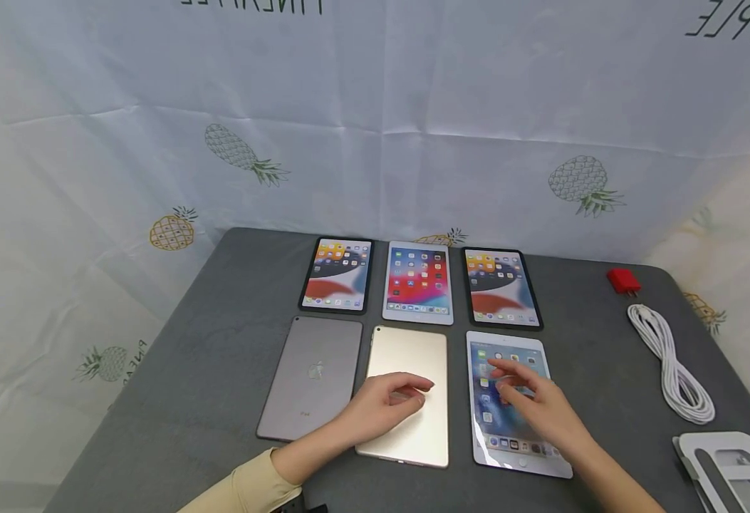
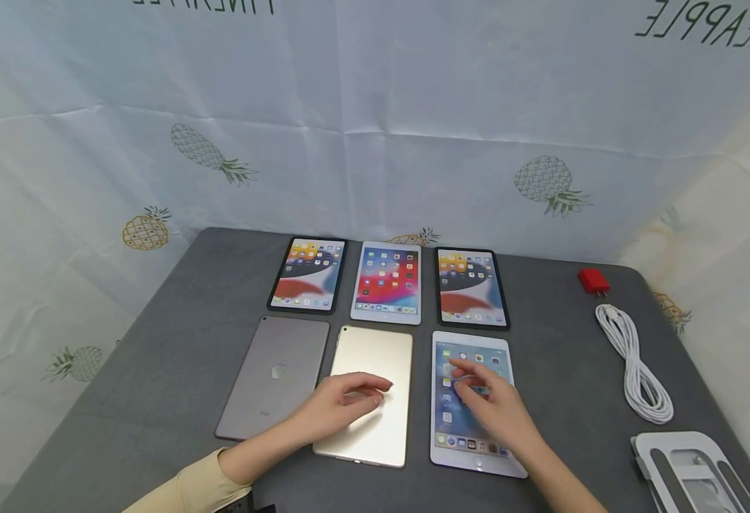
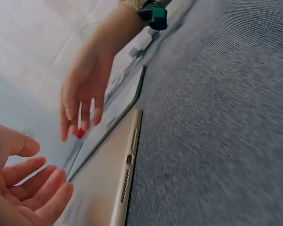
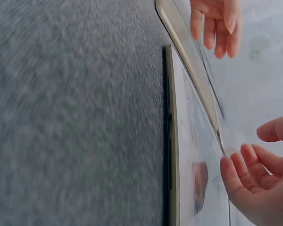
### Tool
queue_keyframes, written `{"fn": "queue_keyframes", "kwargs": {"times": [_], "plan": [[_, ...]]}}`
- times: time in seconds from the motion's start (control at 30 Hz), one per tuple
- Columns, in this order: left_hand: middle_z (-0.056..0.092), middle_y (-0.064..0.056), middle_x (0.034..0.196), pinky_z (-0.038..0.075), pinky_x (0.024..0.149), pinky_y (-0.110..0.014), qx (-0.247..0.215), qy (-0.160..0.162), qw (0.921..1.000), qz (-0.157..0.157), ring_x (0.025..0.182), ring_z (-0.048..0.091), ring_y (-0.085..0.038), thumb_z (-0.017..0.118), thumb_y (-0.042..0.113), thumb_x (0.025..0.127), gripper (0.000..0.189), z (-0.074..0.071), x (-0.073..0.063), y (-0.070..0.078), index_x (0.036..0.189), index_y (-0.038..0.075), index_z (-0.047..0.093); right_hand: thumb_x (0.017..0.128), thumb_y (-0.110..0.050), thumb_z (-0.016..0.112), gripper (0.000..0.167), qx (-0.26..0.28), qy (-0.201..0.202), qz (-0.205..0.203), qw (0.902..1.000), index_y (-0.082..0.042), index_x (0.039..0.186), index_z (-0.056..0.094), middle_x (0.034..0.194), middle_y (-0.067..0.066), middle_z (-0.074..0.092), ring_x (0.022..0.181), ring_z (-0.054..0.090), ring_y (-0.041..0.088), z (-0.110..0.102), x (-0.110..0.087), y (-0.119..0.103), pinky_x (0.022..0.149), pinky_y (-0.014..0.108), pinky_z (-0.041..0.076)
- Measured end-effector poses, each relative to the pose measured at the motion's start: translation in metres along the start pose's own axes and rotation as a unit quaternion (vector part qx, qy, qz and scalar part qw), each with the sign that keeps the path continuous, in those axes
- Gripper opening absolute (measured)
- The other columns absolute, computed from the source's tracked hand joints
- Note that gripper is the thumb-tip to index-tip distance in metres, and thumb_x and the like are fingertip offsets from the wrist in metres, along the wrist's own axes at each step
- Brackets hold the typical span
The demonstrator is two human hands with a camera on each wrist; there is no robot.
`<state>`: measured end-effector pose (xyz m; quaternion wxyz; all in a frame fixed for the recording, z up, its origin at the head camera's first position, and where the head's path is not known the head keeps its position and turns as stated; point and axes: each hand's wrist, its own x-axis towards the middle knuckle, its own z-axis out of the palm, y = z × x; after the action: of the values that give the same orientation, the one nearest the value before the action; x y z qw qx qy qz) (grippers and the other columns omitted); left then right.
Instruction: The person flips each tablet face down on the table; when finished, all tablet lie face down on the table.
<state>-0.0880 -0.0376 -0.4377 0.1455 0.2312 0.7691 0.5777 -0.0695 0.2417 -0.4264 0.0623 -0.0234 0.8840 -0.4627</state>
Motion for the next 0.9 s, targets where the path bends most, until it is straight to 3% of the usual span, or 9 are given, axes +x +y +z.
{"fn": "queue_keyframes", "kwargs": {"times": [0.33,0.57,0.67,0.83,0.9], "plan": [[0.070,-0.007,0.113,0.050,0.082,-0.020,-0.034,-0.016,0.9990,-0.024,0.095,0.065,-0.006,0.064,0.011,0.093,0.028,0.018,0.021,0.007,0.119,0.004,0.068,0.100,-0.021,0.058,0.041,-0.034,0.039,0.008,0.9986,-0.012,0.139,0.054,0.124,0.012,0.062,0.099,0.054,0.000,-0.021,-0.006,0.013,0.071,0.026,0.047],[0.066,-0.009,0.121,0.049,0.086,-0.020,-0.084,-0.027,0.9947,-0.052,0.106,0.064,-0.016,0.066,0.010,0.091,0.035,0.033,0.028,0.010,0.126,0.004,0.063,0.100,-0.026,0.058,0.045,-0.057,0.043,0.036,0.9968,-0.008,0.140,0.051,0.128,0.016,0.059,0.098,0.049,-0.006,-0.031,-0.013,0.021,0.073,0.028,0.047],[0.063,-0.009,0.127,0.048,0.090,-0.022,-0.093,-0.025,0.9932,-0.065,0.114,0.061,-0.021,0.066,0.009,0.090,0.040,0.039,0.030,0.010,0.130,0.004,0.060,0.100,-0.027,0.056,0.048,-0.064,0.038,0.053,0.9958,-0.005,0.142,0.047,0.132,0.018,0.056,0.103,0.052,0.002,-0.036,-0.014,0.025,0.075,0.028,0.048],[0.054,-0.011,0.138,0.043,0.101,-0.027,-0.107,-0.027,0.9910,-0.077,0.127,0.051,-0.027,0.067,0.012,0.090,0.049,0.049,0.034,0.010,0.135,0.001,0.054,0.101,-0.031,0.053,0.058,-0.064,0.012,0.098,0.9931,-0.001,0.147,0.034,0.140,0.025,0.044,0.115,0.050,0.031,-0.046,-0.016,0.031,0.074,0.030,0.047],[0.051,-0.011,0.141,0.041,0.104,-0.028,-0.117,-0.032,0.9888,-0.086,0.130,0.047,-0.027,0.067,0.013,0.089,0.054,0.053,0.035,0.010,0.139,0.000,0.050,0.101,-0.032,0.053,0.060,-0.067,0.008,0.106,0.9921,0.001,0.147,0.032,0.141,0.027,0.042,0.116,0.049,0.035,-0.049,-0.016,0.034,0.074,0.029,0.047]]}}
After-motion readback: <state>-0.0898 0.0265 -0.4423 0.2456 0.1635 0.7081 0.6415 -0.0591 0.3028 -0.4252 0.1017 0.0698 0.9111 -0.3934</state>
